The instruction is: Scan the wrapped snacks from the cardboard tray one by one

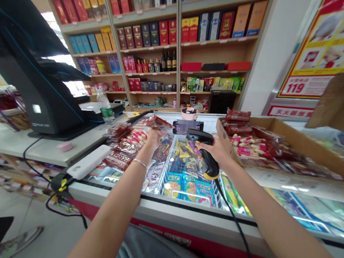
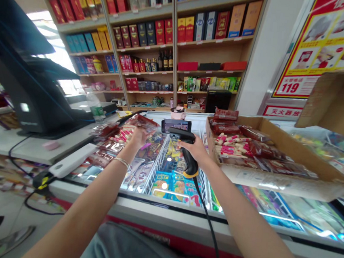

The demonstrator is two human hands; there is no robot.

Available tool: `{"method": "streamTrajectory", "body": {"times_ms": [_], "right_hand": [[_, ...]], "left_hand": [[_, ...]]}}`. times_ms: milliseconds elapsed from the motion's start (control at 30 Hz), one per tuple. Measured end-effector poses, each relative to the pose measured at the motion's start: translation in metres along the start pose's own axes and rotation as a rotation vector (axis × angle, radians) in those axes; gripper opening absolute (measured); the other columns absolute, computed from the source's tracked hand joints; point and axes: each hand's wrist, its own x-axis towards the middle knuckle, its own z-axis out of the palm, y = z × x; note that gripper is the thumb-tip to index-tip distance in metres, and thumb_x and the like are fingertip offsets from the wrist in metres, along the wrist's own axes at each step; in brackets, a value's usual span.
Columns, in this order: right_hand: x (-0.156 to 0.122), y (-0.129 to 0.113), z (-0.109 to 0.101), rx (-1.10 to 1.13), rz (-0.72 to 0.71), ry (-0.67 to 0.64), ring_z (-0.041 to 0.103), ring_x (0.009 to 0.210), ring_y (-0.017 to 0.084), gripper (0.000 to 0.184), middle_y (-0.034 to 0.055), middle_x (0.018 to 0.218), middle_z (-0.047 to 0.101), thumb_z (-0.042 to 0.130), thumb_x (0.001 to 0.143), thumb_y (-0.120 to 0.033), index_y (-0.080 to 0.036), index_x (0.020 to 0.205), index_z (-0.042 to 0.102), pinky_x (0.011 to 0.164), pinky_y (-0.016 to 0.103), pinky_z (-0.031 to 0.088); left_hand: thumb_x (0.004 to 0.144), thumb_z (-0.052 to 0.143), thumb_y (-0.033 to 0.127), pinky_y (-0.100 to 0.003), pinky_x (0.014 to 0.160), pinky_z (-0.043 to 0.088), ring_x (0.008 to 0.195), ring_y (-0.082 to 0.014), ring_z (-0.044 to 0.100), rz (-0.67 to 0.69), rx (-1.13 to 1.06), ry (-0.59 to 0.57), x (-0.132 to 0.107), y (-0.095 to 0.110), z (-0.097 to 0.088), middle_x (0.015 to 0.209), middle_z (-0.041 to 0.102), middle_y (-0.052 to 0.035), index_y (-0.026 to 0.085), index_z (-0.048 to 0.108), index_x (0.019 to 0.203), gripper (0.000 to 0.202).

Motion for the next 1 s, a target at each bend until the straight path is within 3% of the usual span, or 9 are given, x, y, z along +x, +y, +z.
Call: {"method": "streamTrajectory", "body": {"times_ms": [167,333,467,600,700,800,900,1000], "right_hand": [[0.003,0.012,-0.002,0.023,0.12,0.047,0.055,0.041,0.011,0.044,0.0008,0.066,0.064,0.078,0.06,-0.025,-0.015,0.094,0.053,0.037,0.021,0.045],[0.005,0.02,-0.002,-0.012,0.183,0.065,0.055,0.04,0.011,0.036,0.0029,0.066,0.065,0.074,0.066,-0.02,-0.014,0.095,0.054,0.037,0.02,0.045],[0.005,0.024,-0.001,-0.048,0.19,0.082,0.056,0.041,0.011,0.032,0.003,0.066,0.064,0.073,0.067,-0.019,-0.014,0.092,0.054,0.037,0.02,0.045],[0.005,0.027,-0.001,-0.049,0.189,0.054,0.055,0.041,0.011,0.03,0.0028,0.066,0.063,0.073,0.067,-0.021,-0.014,0.089,0.055,0.038,0.021,0.046],[0.005,0.026,-0.001,-0.039,0.187,0.052,0.055,0.042,0.011,0.031,0.0031,0.067,0.063,0.073,0.066,-0.022,-0.014,0.089,0.054,0.039,0.022,0.047],[0.004,0.025,0.0,-0.04,0.194,0.046,0.055,0.041,0.011,0.032,0.0033,0.067,0.063,0.073,0.067,-0.021,-0.014,0.091,0.053,0.039,0.022,0.047],[0.004,0.025,0.0,-0.028,0.202,0.021,0.055,0.04,0.011,0.032,0.0019,0.064,0.062,0.073,0.068,-0.023,-0.014,0.092,0.053,0.039,0.023,0.047],[0.006,0.028,-0.001,-0.015,0.197,0.013,0.055,0.04,0.011,0.032,0.0012,0.063,0.061,0.073,0.067,-0.024,-0.015,0.09,0.053,0.039,0.023,0.047]], "left_hand": [[0.049,0.042,0.007,-0.048,0.09,0.046,0.094,-0.0231,0.064,-0.075,-0.19,-0.102,-0.009,0.018,0.004,0.082,0.068,-0.0028,0.017,0.058,0.081,0.037],[0.058,0.041,0.012,-0.038,0.084,0.049,0.087,-0.0181,0.066,-0.147,-0.332,-0.041,-0.01,0.029,0.006,0.083,0.069,-0.0057,0.016,0.06,0.083,0.031],[0.075,0.047,0.024,-0.029,0.078,0.05,0.079,-0.0146,0.066,-0.164,-0.202,0.086,-0.002,0.031,0.004,0.08,0.07,-0.0058,0.016,0.058,0.083,0.015],[0.08,0.055,0.035,-0.031,0.08,0.05,0.089,-0.015,0.066,-0.011,0.059,0.18,0.003,0.05,-0.003,0.09,0.069,-0.0032,0.022,0.054,0.09,0.017],[0.078,0.061,0.039,-0.031,0.076,0.052,0.081,-0.0155,0.067,0.137,0.236,0.183,0.009,0.088,-0.021,0.087,0.067,-0.0022,0.021,0.055,0.091,0.023],[0.076,0.064,0.033,-0.028,0.068,0.054,0.066,-0.0128,0.065,0.244,0.483,0.239,0.019,0.135,-0.054,0.078,0.065,-0.0011,0.019,0.058,0.095,0.025],[0.078,0.063,0.026,-0.028,0.064,0.053,0.058,-0.0109,0.06,0.212,0.791,0.367,0.027,0.17,-0.092,0.067,0.062,-0.0008,0.012,0.061,0.092,0.02],[0.075,0.064,0.016,-0.033,0.065,0.052,0.056,-0.0127,0.057,0.199,0.892,0.404,0.027,0.184,-0.12,0.055,0.055,0.0006,0.006,0.059,0.075,0.012]]}}
